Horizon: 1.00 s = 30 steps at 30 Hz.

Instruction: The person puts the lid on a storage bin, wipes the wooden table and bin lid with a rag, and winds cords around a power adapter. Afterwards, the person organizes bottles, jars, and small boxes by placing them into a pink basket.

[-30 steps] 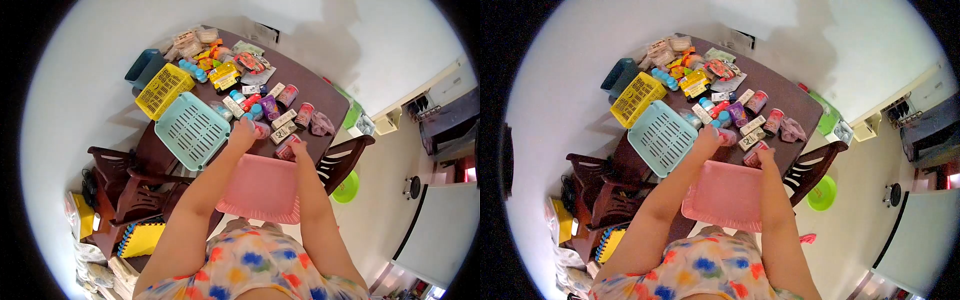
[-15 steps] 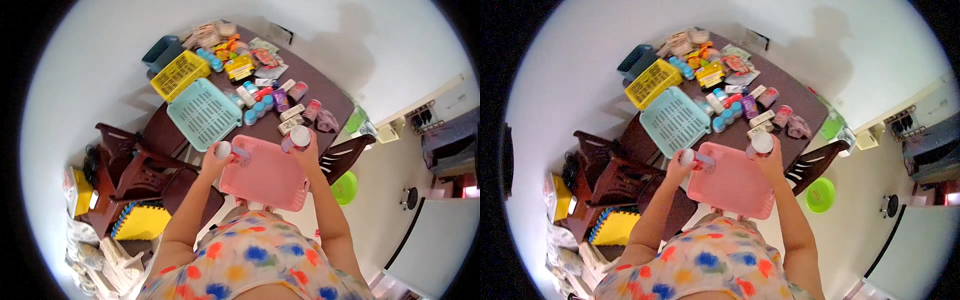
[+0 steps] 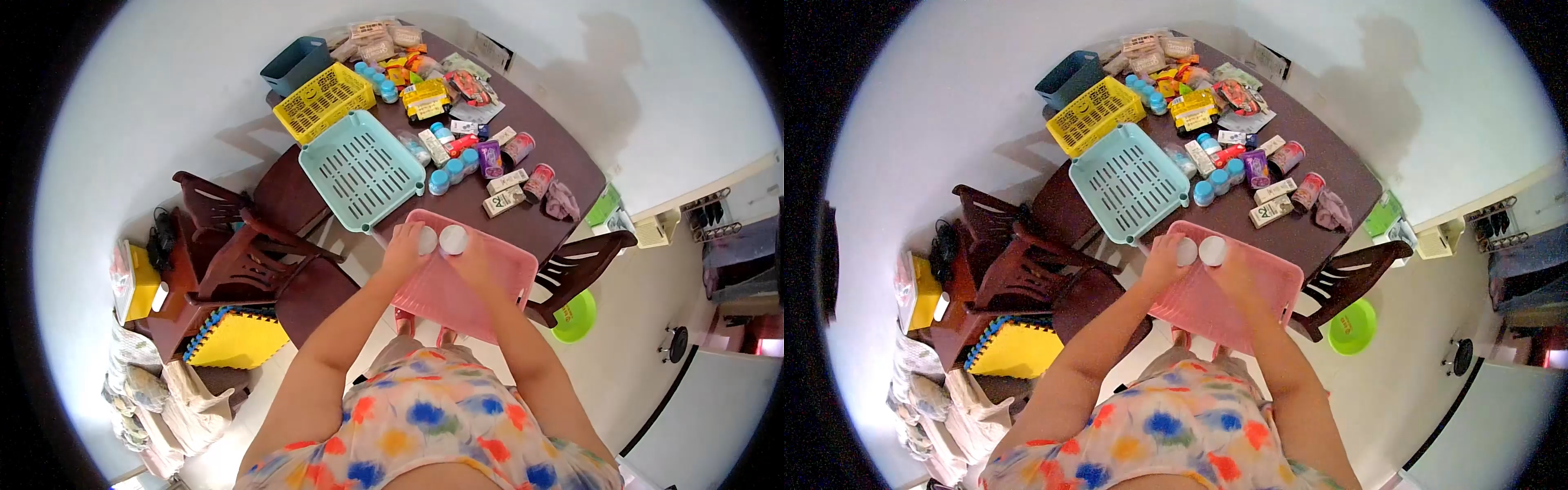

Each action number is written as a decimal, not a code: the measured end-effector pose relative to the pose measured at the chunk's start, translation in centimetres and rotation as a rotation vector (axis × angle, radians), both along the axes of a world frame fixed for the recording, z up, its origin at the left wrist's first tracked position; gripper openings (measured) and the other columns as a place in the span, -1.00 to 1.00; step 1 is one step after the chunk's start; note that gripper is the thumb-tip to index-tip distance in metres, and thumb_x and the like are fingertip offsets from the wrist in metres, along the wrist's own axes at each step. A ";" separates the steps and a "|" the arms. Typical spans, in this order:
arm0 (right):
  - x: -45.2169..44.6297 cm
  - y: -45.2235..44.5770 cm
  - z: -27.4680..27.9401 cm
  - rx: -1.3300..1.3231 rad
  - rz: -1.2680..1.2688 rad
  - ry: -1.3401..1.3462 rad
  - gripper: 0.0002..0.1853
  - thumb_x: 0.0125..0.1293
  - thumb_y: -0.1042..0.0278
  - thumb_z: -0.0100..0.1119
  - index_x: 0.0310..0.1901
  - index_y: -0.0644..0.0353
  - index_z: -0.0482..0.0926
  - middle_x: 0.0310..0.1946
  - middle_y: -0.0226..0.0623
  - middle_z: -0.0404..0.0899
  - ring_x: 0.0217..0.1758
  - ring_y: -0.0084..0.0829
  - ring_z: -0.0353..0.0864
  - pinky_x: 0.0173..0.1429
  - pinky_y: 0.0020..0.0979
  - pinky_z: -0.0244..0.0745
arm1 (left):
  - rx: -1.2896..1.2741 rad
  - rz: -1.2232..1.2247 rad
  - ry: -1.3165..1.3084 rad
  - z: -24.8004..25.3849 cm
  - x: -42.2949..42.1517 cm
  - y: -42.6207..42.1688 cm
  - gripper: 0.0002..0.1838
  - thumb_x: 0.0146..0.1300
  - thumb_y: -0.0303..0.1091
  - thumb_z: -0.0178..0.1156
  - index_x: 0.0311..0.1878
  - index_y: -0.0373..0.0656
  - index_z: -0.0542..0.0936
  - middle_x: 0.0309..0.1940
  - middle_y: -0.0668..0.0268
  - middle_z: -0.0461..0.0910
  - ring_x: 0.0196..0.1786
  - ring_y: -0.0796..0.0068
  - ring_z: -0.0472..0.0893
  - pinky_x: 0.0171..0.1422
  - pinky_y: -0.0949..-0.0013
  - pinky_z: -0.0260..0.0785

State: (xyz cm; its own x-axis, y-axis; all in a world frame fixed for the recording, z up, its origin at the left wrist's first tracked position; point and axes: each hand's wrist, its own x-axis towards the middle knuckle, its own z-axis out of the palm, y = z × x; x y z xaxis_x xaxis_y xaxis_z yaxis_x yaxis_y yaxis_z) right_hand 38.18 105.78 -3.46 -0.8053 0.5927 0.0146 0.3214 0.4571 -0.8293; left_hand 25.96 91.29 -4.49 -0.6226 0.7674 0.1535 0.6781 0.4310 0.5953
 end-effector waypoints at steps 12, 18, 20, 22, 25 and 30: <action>-0.2 -1.3 -4.8 0.151 -0.056 0.120 -0.16 -0.11 0.54 0.39 0.28 0.22 0.21 0.12 0.05 0.30 0.22 0.09 0.31 0.25 -0.07 0.30 | -0.053 0.004 -0.179 -0.9 -2.2 0.7 -0.13 -0.06 -0.36 0.39 0.38 -0.14 0.23 0.34 0.13 0.16 0.35 0.08 0.29 0.33 0.16 0.29; 0.1 -0.6 -3.3 0.359 0.051 -0.034 -0.19 -0.10 0.51 0.37 0.27 0.22 0.26 0.09 -0.01 0.36 0.17 0.04 0.37 0.21 -0.08 0.34 | -0.046 -0.003 -0.140 -0.4 -2.2 1.1 -0.10 -0.06 -0.32 0.41 0.40 -0.12 0.21 0.31 0.16 0.15 0.29 0.08 0.36 0.26 0.15 0.35; -0.1 0.0 -3.3 0.424 0.105 -0.086 -0.21 -0.07 0.45 0.40 0.26 0.22 0.27 0.13 -0.06 0.36 0.21 0.02 0.36 0.24 -0.14 0.35 | -0.119 0.000 -0.128 0.7 -2.3 1.4 -0.09 -0.07 -0.32 0.43 0.39 -0.12 0.22 0.27 0.17 0.18 0.25 0.08 0.39 0.24 0.14 0.37; -0.1 0.3 -3.1 0.427 0.121 -0.123 -0.22 -0.08 0.42 0.41 0.24 0.22 0.29 0.11 -0.07 0.38 0.20 0.01 0.38 0.23 -0.14 0.35 | -0.098 0.034 -0.221 0.8 -2.4 1.8 -0.09 -0.09 -0.33 0.44 0.38 -0.12 0.23 0.22 0.14 0.19 0.23 0.06 0.40 0.22 0.14 0.37; 0.2 0.3 -1.9 0.401 0.116 -0.103 -0.25 -0.09 0.41 0.42 0.21 0.22 0.32 0.10 -0.08 0.40 0.20 -0.02 0.38 0.24 -0.12 0.32 | -0.043 0.089 -0.227 0.0 -2.1 2.3 -0.09 -0.12 -0.36 0.46 0.37 -0.12 0.25 0.18 0.09 0.20 0.22 0.02 0.40 0.22 0.14 0.37; 3.0 2.1 3.3 0.403 -0.064 -0.085 -0.37 0.00 0.45 0.30 0.18 0.19 0.36 0.10 -0.09 0.41 0.24 -0.06 0.32 0.32 -0.10 0.19 | 0.008 0.159 -0.264 -1.6 -1.8 2.2 -0.05 -0.19 -0.30 0.51 0.36 -0.03 0.28 0.14 0.04 0.18 0.15 0.00 0.40 0.21 0.12 0.36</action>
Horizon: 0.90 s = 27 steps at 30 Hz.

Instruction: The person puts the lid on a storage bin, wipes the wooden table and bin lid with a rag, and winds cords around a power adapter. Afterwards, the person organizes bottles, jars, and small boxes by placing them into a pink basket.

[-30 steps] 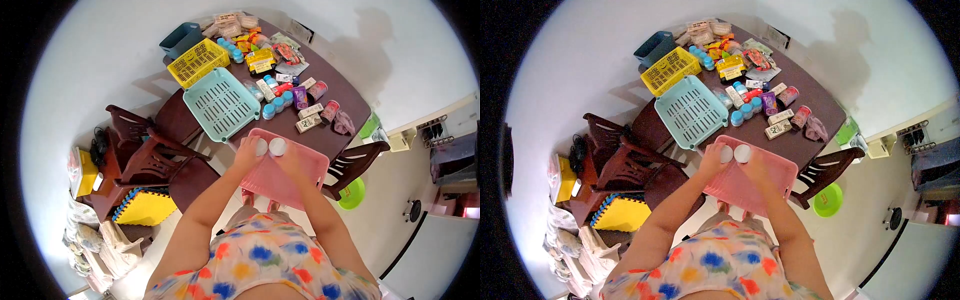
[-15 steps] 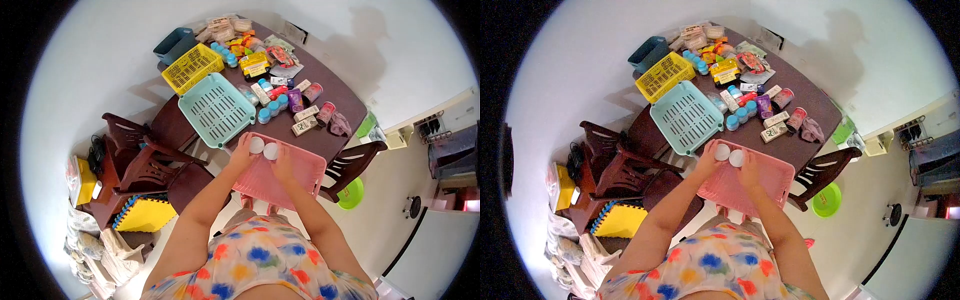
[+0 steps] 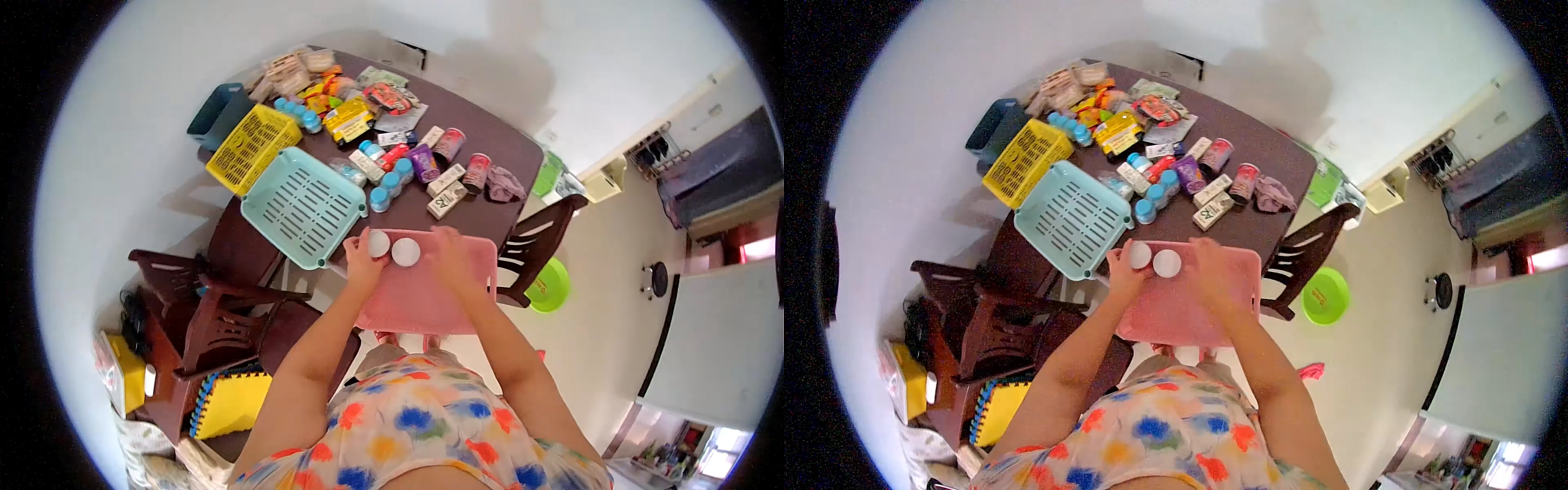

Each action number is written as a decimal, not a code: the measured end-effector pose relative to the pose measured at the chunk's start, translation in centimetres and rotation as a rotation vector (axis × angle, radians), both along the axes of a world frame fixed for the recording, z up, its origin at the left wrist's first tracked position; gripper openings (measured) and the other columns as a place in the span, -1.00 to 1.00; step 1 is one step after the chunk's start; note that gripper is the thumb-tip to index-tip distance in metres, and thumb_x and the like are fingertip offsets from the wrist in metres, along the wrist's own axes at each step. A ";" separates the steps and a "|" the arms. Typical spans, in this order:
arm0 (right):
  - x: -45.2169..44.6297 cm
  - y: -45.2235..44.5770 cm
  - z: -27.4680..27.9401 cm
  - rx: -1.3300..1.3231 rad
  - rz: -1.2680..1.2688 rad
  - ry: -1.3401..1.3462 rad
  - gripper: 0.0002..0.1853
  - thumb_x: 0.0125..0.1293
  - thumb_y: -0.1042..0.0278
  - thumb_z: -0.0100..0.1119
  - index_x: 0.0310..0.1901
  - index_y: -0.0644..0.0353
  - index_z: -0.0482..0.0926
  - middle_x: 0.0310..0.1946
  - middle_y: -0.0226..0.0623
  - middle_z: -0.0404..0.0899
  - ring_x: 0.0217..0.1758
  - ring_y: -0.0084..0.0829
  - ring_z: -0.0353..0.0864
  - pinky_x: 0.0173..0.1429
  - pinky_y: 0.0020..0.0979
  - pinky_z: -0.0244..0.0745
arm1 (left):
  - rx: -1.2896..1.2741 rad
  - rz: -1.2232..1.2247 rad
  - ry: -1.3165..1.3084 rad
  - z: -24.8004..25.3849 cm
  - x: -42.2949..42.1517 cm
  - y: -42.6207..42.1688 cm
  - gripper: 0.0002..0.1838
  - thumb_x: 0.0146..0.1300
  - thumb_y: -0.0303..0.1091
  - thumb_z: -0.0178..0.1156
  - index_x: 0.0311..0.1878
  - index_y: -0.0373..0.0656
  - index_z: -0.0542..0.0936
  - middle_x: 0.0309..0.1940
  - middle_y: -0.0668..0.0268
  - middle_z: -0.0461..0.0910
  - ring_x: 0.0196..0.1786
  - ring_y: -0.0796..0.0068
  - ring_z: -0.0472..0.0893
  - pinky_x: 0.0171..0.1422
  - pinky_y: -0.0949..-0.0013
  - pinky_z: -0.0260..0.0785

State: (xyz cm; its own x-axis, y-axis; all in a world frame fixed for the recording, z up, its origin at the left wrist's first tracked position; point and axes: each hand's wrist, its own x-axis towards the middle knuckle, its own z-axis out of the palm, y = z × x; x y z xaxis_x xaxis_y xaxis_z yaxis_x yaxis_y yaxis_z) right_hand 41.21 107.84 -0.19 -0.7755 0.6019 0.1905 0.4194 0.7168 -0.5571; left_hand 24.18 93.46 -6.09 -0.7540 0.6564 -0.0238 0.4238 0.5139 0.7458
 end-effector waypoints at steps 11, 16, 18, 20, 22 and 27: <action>19.1 18.7 -9.5 -0.473 -1.029 0.295 -0.37 -0.10 0.50 0.32 0.11 0.28 0.39 0.07 -0.06 0.44 0.15 -0.11 0.43 0.15 -0.13 0.38 | 0.028 0.164 0.057 -1.5 2.0 1.3 -0.09 -0.21 -0.45 0.48 0.33 0.06 0.34 0.09 0.12 0.23 0.12 0.07 0.39 0.21 0.16 0.34; 18.6 19.2 -7.4 -0.949 -0.930 0.577 -0.40 -0.23 0.64 0.16 0.01 0.31 0.43 -0.22 -0.22 0.51 -0.16 -0.28 0.51 -0.24 -0.26 0.50 | 0.013 0.193 0.107 -2.9 2.1 1.5 -0.11 -0.19 -0.44 0.50 0.32 0.05 0.36 0.07 0.11 0.24 0.05 0.10 0.44 0.20 0.19 0.36; 19.5 20.4 -7.3 -0.922 -0.879 0.648 -0.41 -0.26 0.68 0.09 -0.01 0.29 0.44 -0.27 -0.25 0.50 -0.23 -0.29 0.48 -0.26 -0.27 0.47 | 0.028 0.251 0.011 -3.2 3.4 1.9 -0.06 -0.22 -0.36 0.55 0.34 0.05 0.33 0.09 0.08 0.22 0.08 0.06 0.43 0.19 0.17 0.37; 20.3 22.7 -6.3 -0.965 -0.871 0.575 -0.40 -0.26 0.69 0.07 0.00 0.27 0.44 -0.26 -0.25 0.50 -0.24 -0.30 0.47 -0.27 -0.29 0.47 | -0.029 0.297 0.050 -2.6 5.6 2.4 -0.06 -0.19 -0.36 0.53 0.35 0.06 0.31 0.10 0.08 0.21 0.10 0.06 0.43 0.21 0.17 0.36; 21.4 25.1 -5.8 -0.924 -0.811 0.583 -0.40 -0.24 0.69 0.06 0.01 0.24 0.44 -0.29 -0.28 0.48 -0.27 -0.31 0.45 -0.29 -0.31 0.45 | -0.002 0.380 0.038 -1.5 8.2 3.9 -0.08 -0.16 -0.37 0.50 0.36 0.06 0.30 0.12 0.09 0.20 0.12 0.08 0.42 0.23 0.17 0.36; 24.9 29.2 -6.3 -0.975 -0.628 0.460 -0.28 -0.23 0.72 0.02 0.15 0.20 0.41 -0.25 -0.29 0.50 -0.28 -0.33 0.46 -0.27 -0.39 0.45 | -0.016 0.547 -0.059 -1.4 12.6 6.6 -0.10 -0.13 -0.36 0.47 0.36 0.07 0.29 0.15 0.11 0.17 0.18 0.08 0.41 0.29 0.17 0.33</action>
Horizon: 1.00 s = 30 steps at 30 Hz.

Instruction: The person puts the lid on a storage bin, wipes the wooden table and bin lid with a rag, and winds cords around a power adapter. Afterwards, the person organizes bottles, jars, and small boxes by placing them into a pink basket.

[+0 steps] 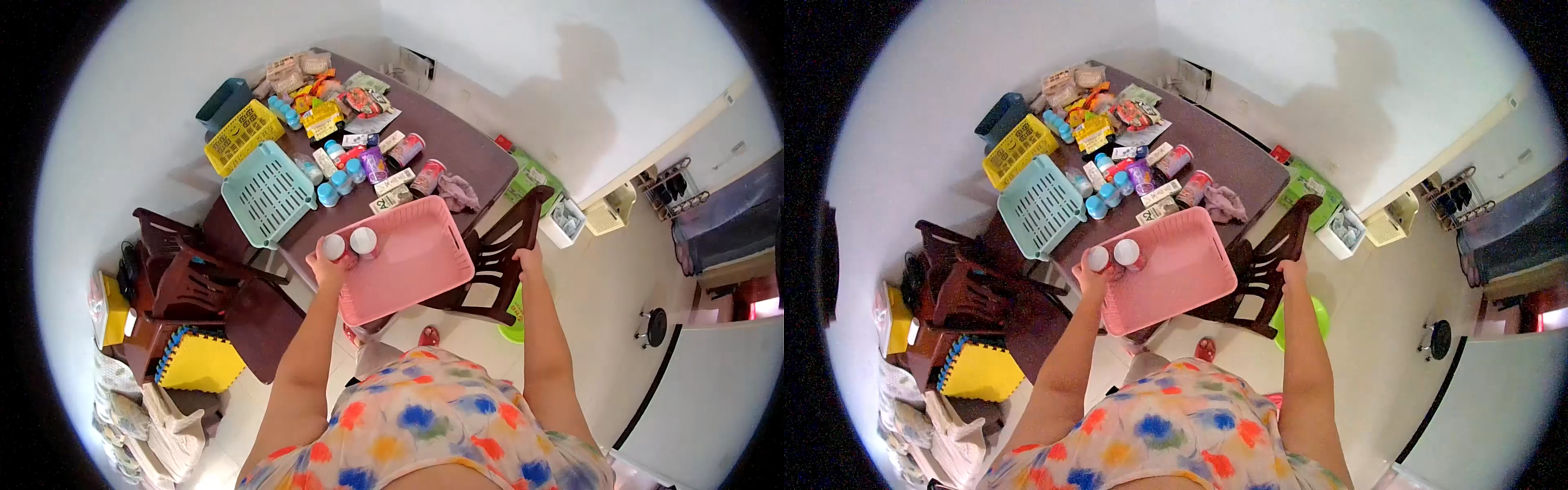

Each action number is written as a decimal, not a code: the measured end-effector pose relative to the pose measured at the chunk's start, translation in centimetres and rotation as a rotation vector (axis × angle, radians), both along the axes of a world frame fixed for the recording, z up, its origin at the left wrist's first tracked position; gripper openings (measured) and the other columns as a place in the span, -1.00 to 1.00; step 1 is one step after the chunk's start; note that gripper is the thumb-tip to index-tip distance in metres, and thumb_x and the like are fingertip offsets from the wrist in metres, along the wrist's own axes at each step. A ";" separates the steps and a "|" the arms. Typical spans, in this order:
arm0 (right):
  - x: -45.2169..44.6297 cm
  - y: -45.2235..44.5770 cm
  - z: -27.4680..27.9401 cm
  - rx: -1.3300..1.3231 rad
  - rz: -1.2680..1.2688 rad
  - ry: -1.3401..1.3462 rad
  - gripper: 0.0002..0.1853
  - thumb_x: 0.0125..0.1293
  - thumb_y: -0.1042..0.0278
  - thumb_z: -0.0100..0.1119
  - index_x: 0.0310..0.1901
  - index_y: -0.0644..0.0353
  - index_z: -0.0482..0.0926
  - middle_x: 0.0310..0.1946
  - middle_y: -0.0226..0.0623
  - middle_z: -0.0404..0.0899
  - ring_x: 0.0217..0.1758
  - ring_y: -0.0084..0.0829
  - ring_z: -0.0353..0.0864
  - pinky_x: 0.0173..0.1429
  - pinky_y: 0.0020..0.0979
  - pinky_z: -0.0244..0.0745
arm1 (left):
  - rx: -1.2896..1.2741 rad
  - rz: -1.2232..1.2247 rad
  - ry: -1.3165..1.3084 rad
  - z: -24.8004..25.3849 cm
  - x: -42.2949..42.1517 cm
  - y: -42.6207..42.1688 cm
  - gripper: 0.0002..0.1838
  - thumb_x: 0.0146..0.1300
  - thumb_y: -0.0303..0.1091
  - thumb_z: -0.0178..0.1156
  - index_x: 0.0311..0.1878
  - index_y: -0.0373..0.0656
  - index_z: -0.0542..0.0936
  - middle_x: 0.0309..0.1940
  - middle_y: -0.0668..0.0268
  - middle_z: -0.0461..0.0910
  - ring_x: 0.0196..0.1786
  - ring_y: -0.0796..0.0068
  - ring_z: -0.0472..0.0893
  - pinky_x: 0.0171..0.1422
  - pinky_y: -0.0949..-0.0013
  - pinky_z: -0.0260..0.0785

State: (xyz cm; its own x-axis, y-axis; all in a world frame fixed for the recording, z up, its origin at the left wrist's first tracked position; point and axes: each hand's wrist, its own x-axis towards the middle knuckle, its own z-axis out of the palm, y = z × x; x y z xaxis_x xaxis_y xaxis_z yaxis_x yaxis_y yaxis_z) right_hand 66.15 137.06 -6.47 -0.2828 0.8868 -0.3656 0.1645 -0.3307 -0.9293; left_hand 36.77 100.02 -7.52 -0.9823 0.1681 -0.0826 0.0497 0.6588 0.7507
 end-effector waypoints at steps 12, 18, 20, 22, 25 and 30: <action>7.4 8.6 -1.1 0.116 0.249 -0.052 -0.08 -0.18 0.68 0.03 0.41 0.09 0.20 -0.01 -0.22 0.52 -0.23 -0.36 0.51 -0.22 -0.40 0.46 | -0.014 0.064 -0.011 0.1 0.4 0.9 -0.08 -0.18 -0.36 0.52 0.32 0.14 0.29 0.16 0.13 0.18 0.18 0.07 0.42 0.28 0.15 0.34; 7.8 8.3 -0.8 0.202 0.138 -0.221 -0.14 -0.12 0.66 0.07 0.38 0.13 0.24 0.07 -0.18 0.51 0.09 -0.21 0.51 0.14 -0.32 0.41 | 0.040 0.053 -0.064 1.0 0.5 0.8 -0.08 -0.18 -0.36 0.51 0.33 0.13 0.28 0.15 0.13 0.19 0.19 0.06 0.40 0.29 0.16 0.33; 6.9 7.7 -0.3 0.338 0.093 -0.407 -0.19 -0.07 0.61 0.12 0.35 0.13 0.26 0.10 -0.13 0.50 0.14 -0.16 0.49 0.21 -0.28 0.37 | 0.089 0.014 -0.033 -0.1 0.0 0.3 -0.07 -0.19 -0.36 0.52 0.33 0.10 0.28 0.18 0.12 0.18 0.21 0.05 0.39 0.30 0.16 0.33; 4.9 5.7 1.4 0.490 0.047 -0.644 -0.24 -0.03 0.55 0.17 0.33 0.12 0.29 0.14 -0.08 0.47 0.22 -0.13 0.44 0.28 -0.25 0.33 | 0.114 -0.043 -0.008 -0.7 -0.3 -0.1 -0.06 -0.19 -0.34 0.52 0.34 0.07 0.27 0.21 0.10 0.18 0.22 0.04 0.38 0.31 0.15 0.32; 1.8 2.2 2.3 0.839 0.060 -0.839 -0.28 0.02 0.48 0.21 0.31 0.13 0.31 0.22 -0.03 0.39 0.32 -0.08 0.33 0.34 -0.20 0.27 | 0.121 -0.125 0.017 -0.8 -0.5 -0.6 -0.05 -0.17 -0.32 0.52 0.35 0.06 0.24 0.25 0.07 0.18 0.26 0.02 0.36 0.32 0.13 0.31; -6.6 -3.8 0.8 0.719 0.429 -0.577 -0.39 0.14 0.31 0.25 0.26 0.16 0.35 0.15 -0.01 0.44 0.27 -0.08 0.38 0.27 -0.18 0.31 | 0.125 -0.167 -0.019 -0.2 -0.1 -0.4 -0.04 -0.11 -0.35 0.47 0.39 0.06 0.18 0.27 0.02 0.19 0.28 -0.01 0.35 0.32 0.11 0.31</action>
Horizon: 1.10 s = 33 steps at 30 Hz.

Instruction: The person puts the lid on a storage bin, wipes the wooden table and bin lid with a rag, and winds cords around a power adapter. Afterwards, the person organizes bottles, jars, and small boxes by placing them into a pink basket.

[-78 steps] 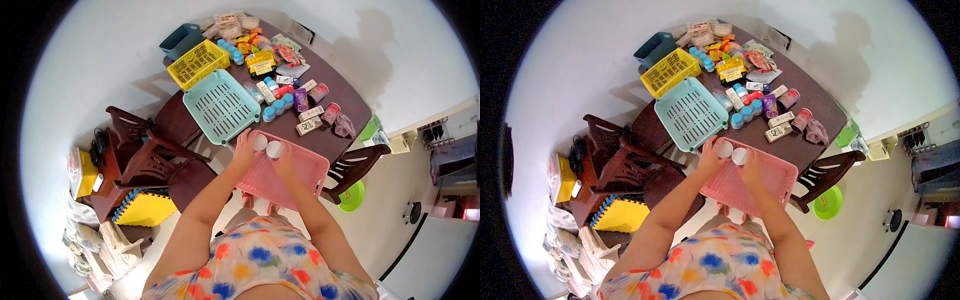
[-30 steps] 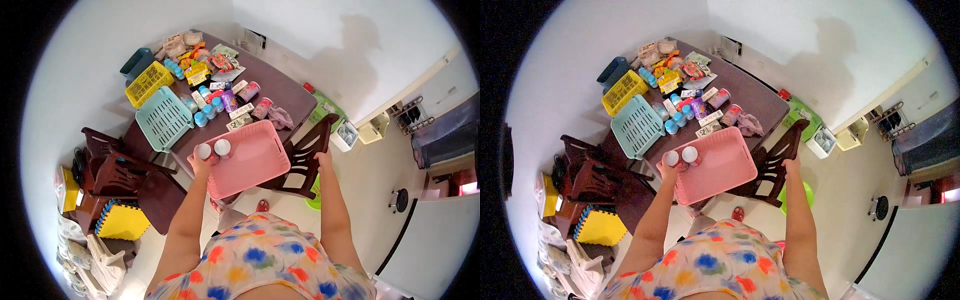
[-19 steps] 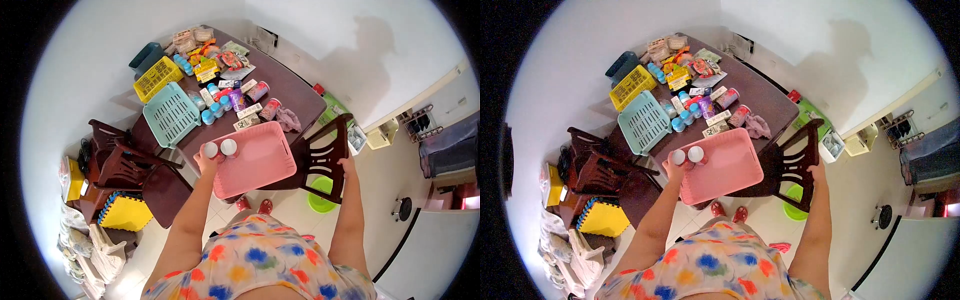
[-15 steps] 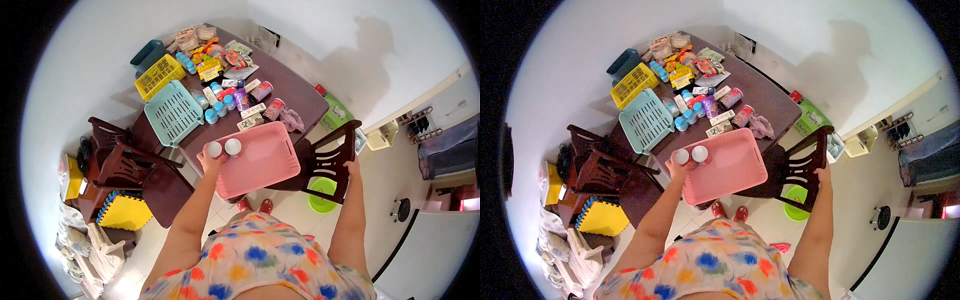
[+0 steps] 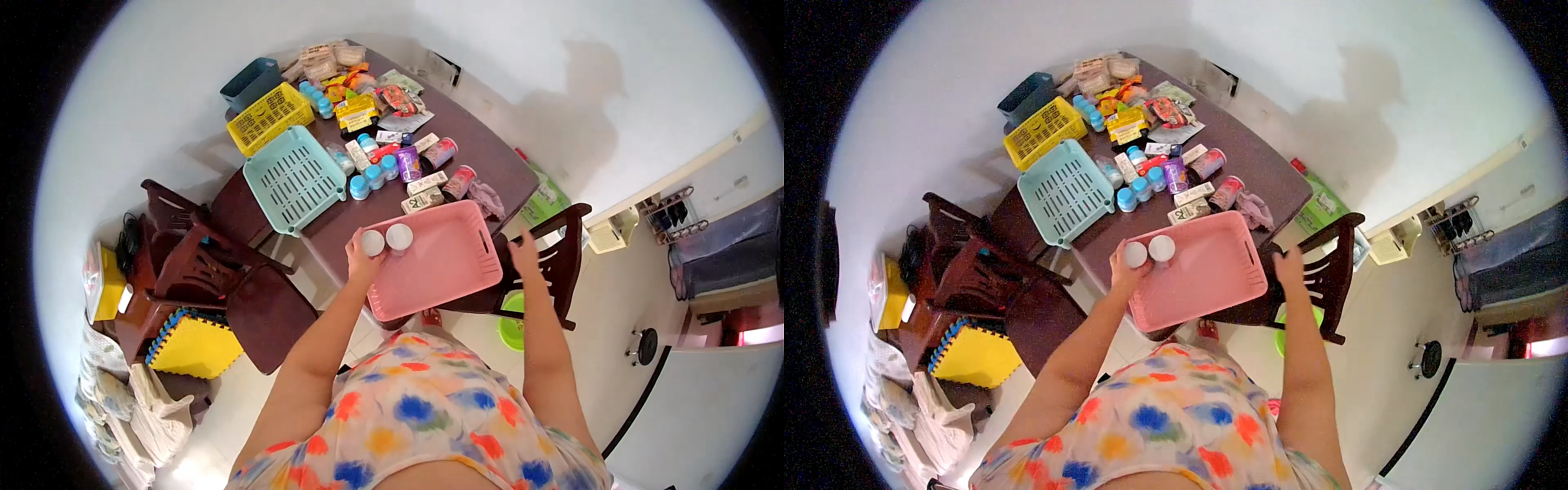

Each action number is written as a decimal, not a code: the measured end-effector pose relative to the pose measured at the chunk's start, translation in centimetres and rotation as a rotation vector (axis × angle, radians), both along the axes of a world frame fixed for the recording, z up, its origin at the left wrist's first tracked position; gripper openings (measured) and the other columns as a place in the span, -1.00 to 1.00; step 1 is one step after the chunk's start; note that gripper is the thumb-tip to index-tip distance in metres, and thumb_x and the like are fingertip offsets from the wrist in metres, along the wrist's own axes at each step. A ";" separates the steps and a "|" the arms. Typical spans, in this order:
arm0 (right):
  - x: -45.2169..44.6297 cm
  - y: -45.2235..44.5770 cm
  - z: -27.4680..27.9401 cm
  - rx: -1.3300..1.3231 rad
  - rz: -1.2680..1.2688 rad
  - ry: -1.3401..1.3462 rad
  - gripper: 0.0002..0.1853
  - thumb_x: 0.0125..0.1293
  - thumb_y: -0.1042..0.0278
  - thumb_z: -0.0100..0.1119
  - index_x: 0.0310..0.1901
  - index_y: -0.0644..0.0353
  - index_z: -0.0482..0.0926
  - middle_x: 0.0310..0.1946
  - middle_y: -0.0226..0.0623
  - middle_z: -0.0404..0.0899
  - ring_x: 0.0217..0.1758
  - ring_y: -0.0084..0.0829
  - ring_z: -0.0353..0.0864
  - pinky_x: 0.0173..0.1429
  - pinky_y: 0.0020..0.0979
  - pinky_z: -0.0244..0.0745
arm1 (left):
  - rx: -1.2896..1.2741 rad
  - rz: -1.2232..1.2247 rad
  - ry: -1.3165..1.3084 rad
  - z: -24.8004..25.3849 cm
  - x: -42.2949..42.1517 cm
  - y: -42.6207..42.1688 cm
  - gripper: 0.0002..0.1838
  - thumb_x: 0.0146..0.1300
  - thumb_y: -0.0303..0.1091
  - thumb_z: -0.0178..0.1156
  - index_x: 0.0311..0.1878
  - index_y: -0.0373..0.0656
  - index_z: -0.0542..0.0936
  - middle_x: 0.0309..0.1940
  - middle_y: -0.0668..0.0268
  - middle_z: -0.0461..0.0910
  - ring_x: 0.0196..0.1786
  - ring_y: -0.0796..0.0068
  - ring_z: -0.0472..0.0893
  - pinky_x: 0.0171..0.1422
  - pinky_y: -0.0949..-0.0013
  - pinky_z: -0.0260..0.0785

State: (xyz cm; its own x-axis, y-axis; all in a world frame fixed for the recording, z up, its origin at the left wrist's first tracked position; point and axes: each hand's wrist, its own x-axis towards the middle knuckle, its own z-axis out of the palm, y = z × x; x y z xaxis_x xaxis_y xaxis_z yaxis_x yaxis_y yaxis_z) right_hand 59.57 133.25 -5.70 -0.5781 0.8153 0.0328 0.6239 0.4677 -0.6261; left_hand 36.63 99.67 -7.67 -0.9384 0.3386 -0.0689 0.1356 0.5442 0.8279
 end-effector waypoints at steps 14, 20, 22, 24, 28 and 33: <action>-11.6 0.1 -3.2 -0.229 0.311 -0.239 -0.52 0.40 -0.02 -0.17 -0.12 0.28 0.54 -0.08 0.07 0.56 0.03 0.03 0.52 0.05 -0.14 0.41 | -0.086 -0.005 0.050 -0.4 -5.5 -1.2 -0.06 -0.12 -0.51 0.37 0.40 0.00 0.19 0.26 0.03 0.24 0.31 0.03 0.31 0.39 0.17 0.24; -16.8 6.7 -3.4 0.160 0.449 0.115 -0.75 0.28 0.26 0.08 -0.07 0.17 0.53 -0.15 -0.03 0.54 -0.05 0.00 0.54 0.00 -0.13 0.44 | -0.333 0.059 0.056 1.4 -4.8 0.0 -0.17 -0.11 -0.58 0.26 0.34 0.00 0.30 0.33 0.01 0.18 0.38 0.01 0.20 0.45 0.15 0.11; -19.4 8.2 -3.2 0.095 0.402 0.009 -0.69 0.27 0.18 0.11 -0.04 0.17 0.52 -0.14 0.01 0.54 -0.04 0.02 0.54 0.02 -0.14 0.44 | -0.341 0.012 0.204 5.5 -4.4 3.0 -0.22 -0.12 -0.60 0.25 0.30 -0.03 0.35 0.33 0.05 0.20 0.38 0.02 0.20 0.45 0.15 0.11; -21.7 8.6 -2.4 -0.016 0.301 -0.115 -0.58 0.24 0.08 0.14 0.01 0.20 0.49 -0.10 0.08 0.53 0.00 0.05 0.53 0.07 -0.14 0.44 | -0.293 -0.063 0.275 9.0 -4.4 6.9 -0.28 -0.11 -0.62 0.21 0.25 -0.10 0.41 0.26 0.10 0.31 0.33 0.02 0.25 0.40 0.13 0.16; -25.1 10.0 -4.4 -0.340 0.111 -0.312 -0.24 0.13 -0.17 0.22 0.14 0.37 0.37 0.04 0.23 0.48 0.15 0.09 0.48 0.19 -0.13 0.38 | -0.241 -0.280 0.186 7.8 -7.0 16.5 -0.47 0.02 -0.51 0.17 0.16 -0.15 0.47 0.09 0.06 0.48 0.22 0.05 0.40 0.33 0.08 0.23; -25.4 11.3 -8.2 -0.668 0.054 -0.219 0.01 0.02 -0.30 0.27 0.22 0.52 0.23 0.14 0.28 0.41 0.23 0.04 0.44 0.26 -0.19 0.32 | -0.232 -0.465 0.383 1.9 -9.7 27.2 -0.40 0.04 -0.46 0.22 0.21 -0.26 0.34 0.11 -0.02 0.40 0.18 -0.05 0.38 0.29 0.06 0.26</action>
State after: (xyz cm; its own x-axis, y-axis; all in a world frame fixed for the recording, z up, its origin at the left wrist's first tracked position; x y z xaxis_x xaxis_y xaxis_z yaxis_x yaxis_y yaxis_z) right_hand 34.16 144.53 -13.90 -0.5545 0.5899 -0.5869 0.7553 0.0607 -0.6525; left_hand 26.90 126.86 -5.75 -0.6695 0.7327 0.1219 0.6634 0.5160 0.5419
